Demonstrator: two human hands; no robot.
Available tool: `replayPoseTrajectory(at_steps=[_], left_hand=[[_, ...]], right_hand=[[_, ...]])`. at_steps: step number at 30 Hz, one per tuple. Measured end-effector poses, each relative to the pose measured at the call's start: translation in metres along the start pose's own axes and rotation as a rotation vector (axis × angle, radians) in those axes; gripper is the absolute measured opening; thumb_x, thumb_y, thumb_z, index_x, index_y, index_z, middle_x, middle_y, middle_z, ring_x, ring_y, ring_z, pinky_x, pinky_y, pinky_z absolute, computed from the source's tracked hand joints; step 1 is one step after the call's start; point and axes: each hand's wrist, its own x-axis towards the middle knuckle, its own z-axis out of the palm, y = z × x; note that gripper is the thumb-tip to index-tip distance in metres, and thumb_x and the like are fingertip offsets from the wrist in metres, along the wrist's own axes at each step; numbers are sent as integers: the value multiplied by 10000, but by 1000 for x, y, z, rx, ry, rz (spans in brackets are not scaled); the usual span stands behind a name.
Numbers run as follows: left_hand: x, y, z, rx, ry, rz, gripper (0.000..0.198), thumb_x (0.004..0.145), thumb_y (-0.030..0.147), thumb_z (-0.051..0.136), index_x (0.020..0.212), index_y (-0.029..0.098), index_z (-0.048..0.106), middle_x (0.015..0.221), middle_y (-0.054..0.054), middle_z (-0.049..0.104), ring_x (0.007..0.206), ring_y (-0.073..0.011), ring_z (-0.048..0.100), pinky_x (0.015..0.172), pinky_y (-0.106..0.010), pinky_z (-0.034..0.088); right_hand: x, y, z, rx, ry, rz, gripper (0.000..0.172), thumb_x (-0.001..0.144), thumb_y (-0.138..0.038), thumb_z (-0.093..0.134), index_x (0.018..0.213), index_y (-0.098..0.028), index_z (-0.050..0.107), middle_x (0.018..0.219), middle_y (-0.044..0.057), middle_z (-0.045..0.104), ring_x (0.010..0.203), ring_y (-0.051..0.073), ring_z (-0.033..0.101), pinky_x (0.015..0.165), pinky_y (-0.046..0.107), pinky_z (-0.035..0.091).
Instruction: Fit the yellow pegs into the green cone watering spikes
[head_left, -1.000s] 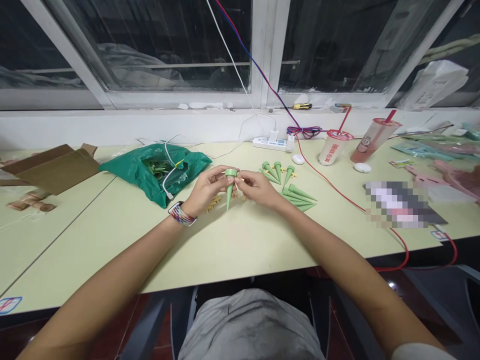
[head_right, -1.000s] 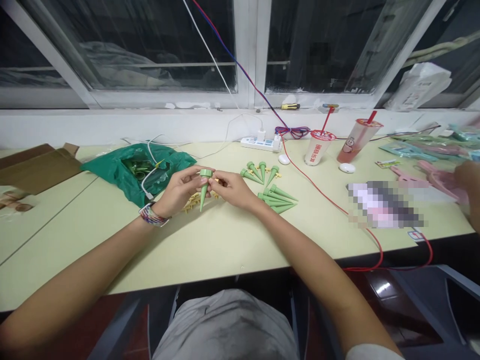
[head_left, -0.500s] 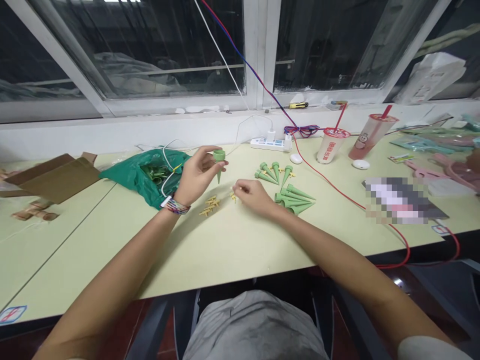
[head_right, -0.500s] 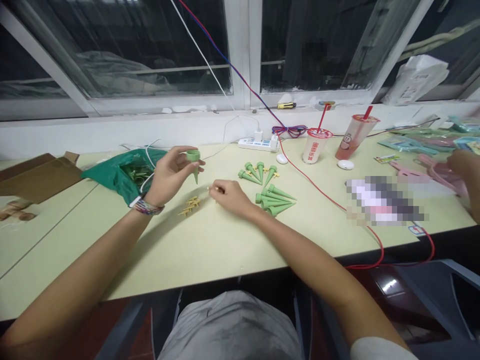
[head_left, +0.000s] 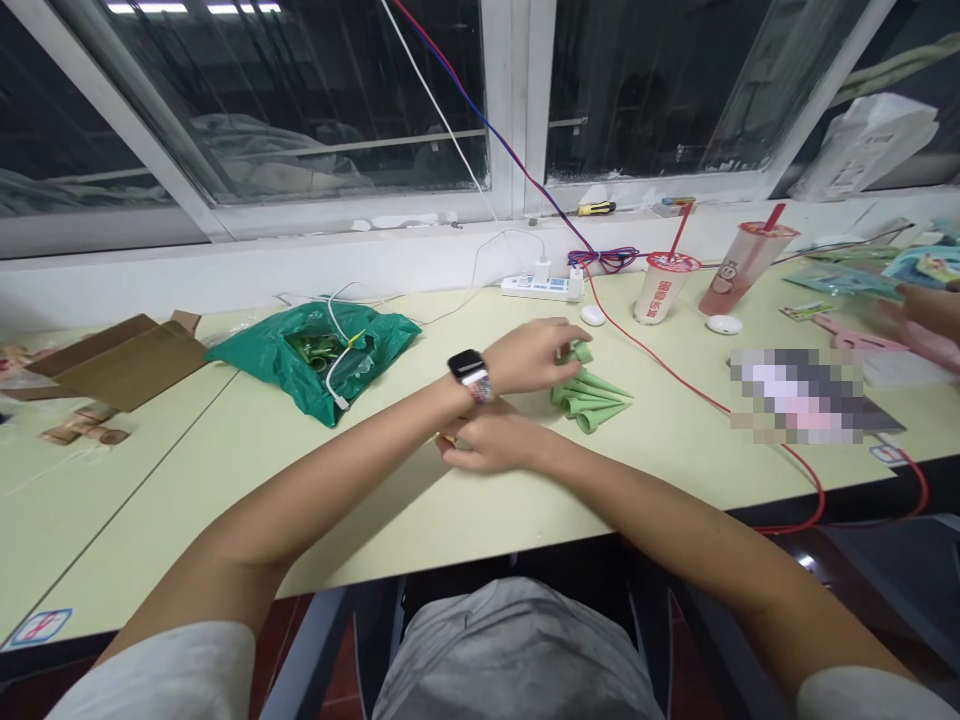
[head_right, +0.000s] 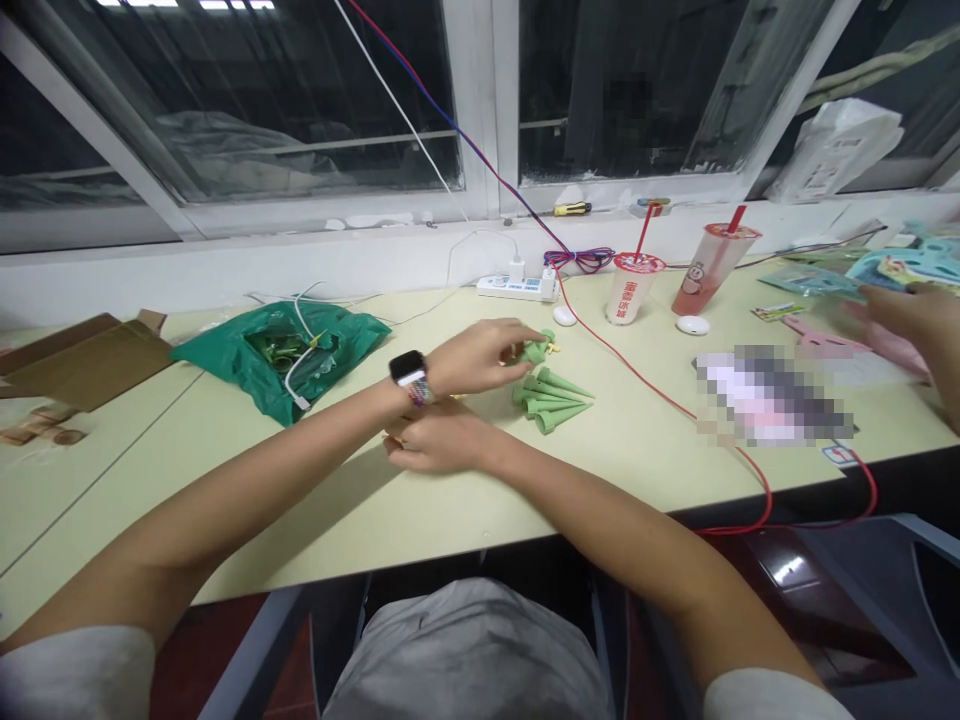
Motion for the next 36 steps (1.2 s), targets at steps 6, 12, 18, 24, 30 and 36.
replayPoseTrajectory(at_steps=[6,12,18,24,30,36], left_hand=[[72,15,41,16,-194,104,335,912,134,568,1213,151,713,1021,-120,749,930,-252,696,810,-366,486],[116,7,55,-382,0,-145,87,824,237,668,779,172,632,731,-18,677,701,-169,657,699,-304,445],[103,-9,61,-47,-83,-268,406,799,349,750,522,199,493,579,-17,542,662,-183,549,633,-336,346],[84,-11,58,67,-99,-369,440,821,406,759,1157,140,660,947,-97,735,854,-256,653,665,-340,409],[78,-12,53,184,-342,-260,343,942,465,644,1099,182,756,1092,-108,766,1032,-267,692,804,-337,478],[75,-15,55,208,-436,-228,306,920,443,670,1039,195,803,1061,-89,779,1020,-249,701,828,-319,500]], right_hand=[[1,1,-5,210,-62,59,169,943,-283,569,953,-201,716,1002,66,755,890,246,617,794,331,483],[1,5,-2,302,-63,120,141,955,-289,604,880,-181,655,858,39,723,754,194,541,668,296,398],[4,8,3,215,-70,-12,193,969,-264,558,830,-174,658,836,48,718,751,193,540,701,311,402],[5,7,7,130,-49,-81,222,982,-286,538,903,-159,703,889,77,739,793,214,577,766,332,429],[6,8,7,86,-53,-91,244,989,-289,528,907,-153,713,889,86,740,786,214,574,772,337,430],[7,6,4,69,-56,-115,244,990,-282,522,890,-153,704,859,77,731,765,204,557,759,332,420]])
